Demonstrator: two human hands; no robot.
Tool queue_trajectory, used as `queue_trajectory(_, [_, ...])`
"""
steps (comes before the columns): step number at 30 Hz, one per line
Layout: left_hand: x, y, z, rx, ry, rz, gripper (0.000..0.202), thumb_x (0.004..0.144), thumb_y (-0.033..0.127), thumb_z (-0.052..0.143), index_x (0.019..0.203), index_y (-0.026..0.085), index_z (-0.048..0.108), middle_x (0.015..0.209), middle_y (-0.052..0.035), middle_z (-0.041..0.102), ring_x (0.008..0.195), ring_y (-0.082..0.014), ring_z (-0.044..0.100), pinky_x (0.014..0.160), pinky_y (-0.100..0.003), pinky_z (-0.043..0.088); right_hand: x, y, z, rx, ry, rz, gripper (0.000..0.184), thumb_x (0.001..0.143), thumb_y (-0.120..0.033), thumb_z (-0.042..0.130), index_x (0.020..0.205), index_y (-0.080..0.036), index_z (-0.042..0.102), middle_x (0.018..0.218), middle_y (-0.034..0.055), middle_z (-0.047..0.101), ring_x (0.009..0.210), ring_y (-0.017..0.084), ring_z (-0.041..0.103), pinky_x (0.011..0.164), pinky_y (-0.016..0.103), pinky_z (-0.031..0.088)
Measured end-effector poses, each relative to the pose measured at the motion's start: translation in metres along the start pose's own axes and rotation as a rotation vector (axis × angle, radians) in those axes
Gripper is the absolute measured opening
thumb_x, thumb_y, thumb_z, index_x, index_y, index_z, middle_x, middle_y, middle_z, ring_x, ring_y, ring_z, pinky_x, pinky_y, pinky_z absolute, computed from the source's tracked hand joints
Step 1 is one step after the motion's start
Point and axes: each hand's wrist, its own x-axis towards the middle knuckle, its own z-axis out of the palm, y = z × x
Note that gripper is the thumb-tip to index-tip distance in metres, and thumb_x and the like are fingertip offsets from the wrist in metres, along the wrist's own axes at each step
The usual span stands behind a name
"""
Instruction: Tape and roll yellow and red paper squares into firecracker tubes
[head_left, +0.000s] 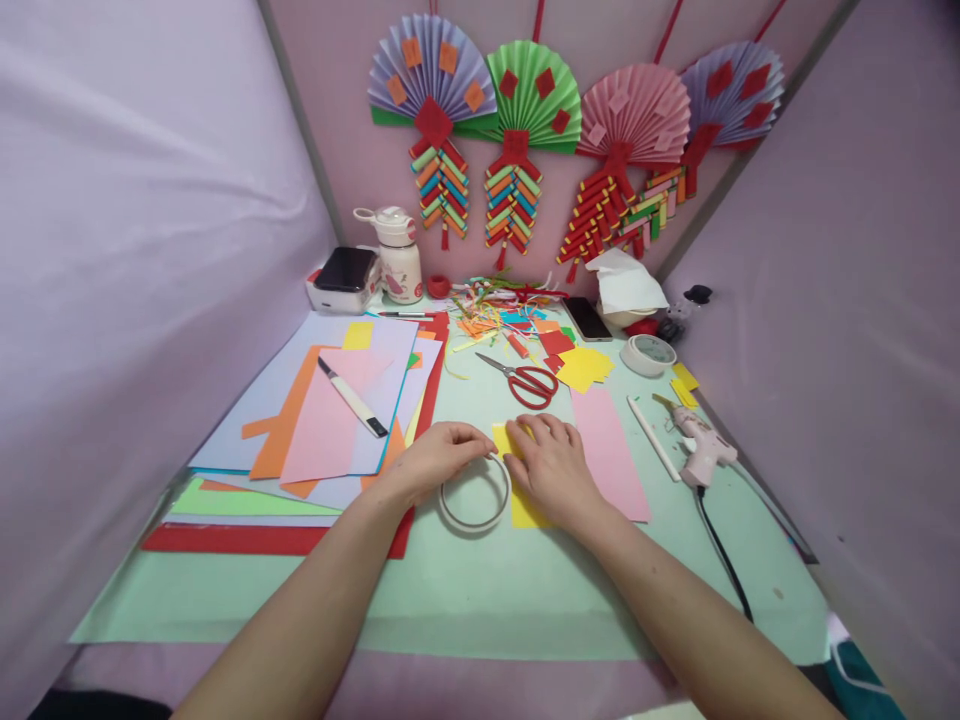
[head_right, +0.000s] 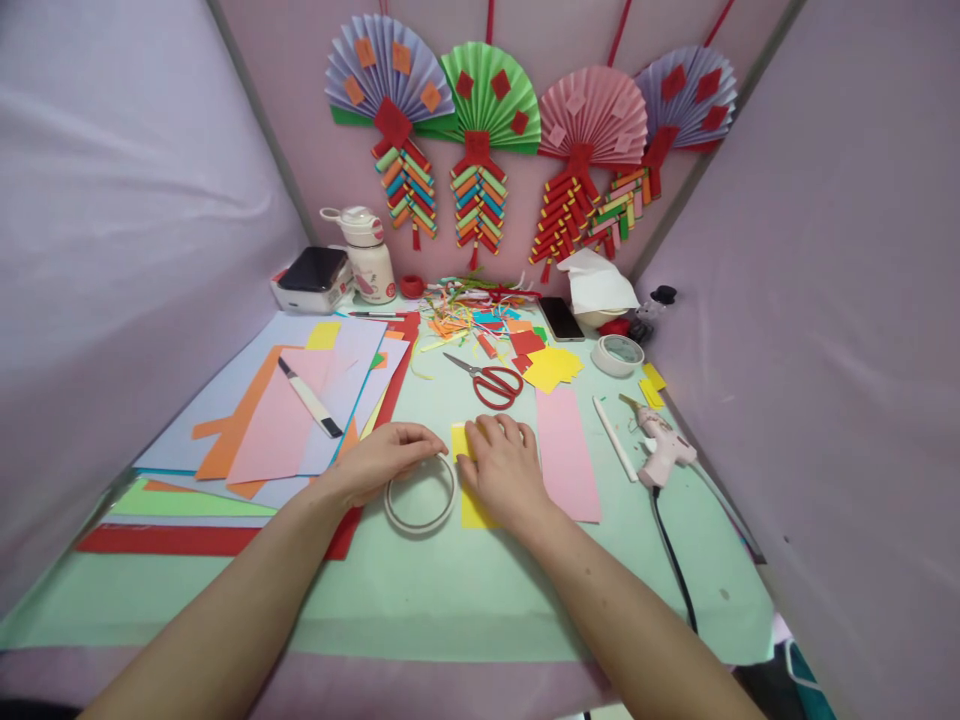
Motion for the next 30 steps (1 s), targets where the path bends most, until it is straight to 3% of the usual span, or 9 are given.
queue_trajectory(9, [-0.003, 0.004, 0.003, -0.055, -0.01, 0.041, 0.033, 0.07, 0.044, 0.066, 0.085, 0.015, 0.068, 0.06, 0.0039, 0.05, 0.048, -0.005, 0.028, 0.047, -0.022, 0.021, 0.006, 0.01, 0.004, 0.048, 0.008, -0.001, 0.036, 0.09, -0.026, 0.041, 0.125, -0.025, 0.052, 0.133, 0.0064, 0.051, 0.122, 0.025, 0.036, 0.102, 0.045, 0.02])
queue_trajectory(14, [-0.002, 0.002, 0.002, -0.091, -0.02, 0.048, 0.033, 0.07, 0.041, 0.066, 0.089, 0.014, 0.068, 0.071, 0.0008, 0.057, 0.049, -0.0041, 0.028, 0.047, -0.021, 0.02, 0.008, 0.022, -0.001, 0.149, 0.091, 0.091, 0.037, 0.085, -0.016, 0.043, 0.117, -0.023, 0.059, 0.124, 0.0073, 0.057, 0.115, 0.024, 0.043, 0.095, 0.042, 0.028])
queue_trajectory(17, [-0.002, 0.003, 0.002, -0.084, 0.001, 0.069, 0.031, 0.071, 0.039, 0.065, 0.09, 0.015, 0.068, 0.068, 0.0016, 0.054, 0.05, -0.0048, 0.029, 0.047, -0.022, 0.02, 0.008, 0.023, -0.009, 0.399, 0.14, 0.174, 0.026, 0.085, -0.02, 0.043, 0.099, -0.022, 0.065, 0.106, 0.0065, 0.064, 0.103, 0.021, 0.051, 0.087, 0.037, 0.035])
queue_trajectory(21, [-0.003, 0.003, 0.006, -0.072, 0.026, 0.114, 0.028, 0.073, 0.037, 0.063, 0.092, 0.017, 0.068, 0.064, 0.0025, 0.051, 0.051, -0.0062, 0.031, 0.047, -0.022, 0.022, 0.005, 0.013, -0.023, 0.83, 0.001, 0.252, 0.022, 0.084, -0.031, 0.045, 0.082, -0.021, 0.065, 0.088, 0.0027, 0.066, 0.085, 0.017, 0.058, 0.073, 0.028, 0.042])
queue_trajectory(25, [-0.003, 0.002, 0.01, -0.053, 0.032, 0.132, 0.028, 0.073, 0.036, 0.062, 0.093, 0.018, 0.067, 0.063, 0.0033, 0.049, 0.051, -0.0067, 0.032, 0.048, -0.022, 0.023, 0.005, 0.003, -0.028, 0.949, -0.099, 0.323, 0.026, 0.082, -0.034, 0.045, 0.075, -0.02, 0.065, 0.081, 0.0007, 0.065, 0.08, 0.016, 0.057, 0.073, 0.026, 0.041])
queue_trajectory(30, [-0.004, 0.004, 0.013, -0.024, 0.008, 0.15, 0.029, 0.073, 0.037, 0.061, 0.094, 0.017, 0.067, 0.067, 0.0021, 0.053, 0.053, -0.0076, 0.035, 0.05, -0.022, 0.026, 0.008, -0.002, -0.027, 1.075, -0.159, 0.45, 0.024, 0.077, -0.039, 0.051, 0.071, -0.018, 0.061, 0.069, -0.0016, 0.058, 0.067, 0.013, 0.051, 0.061, 0.023, 0.037])
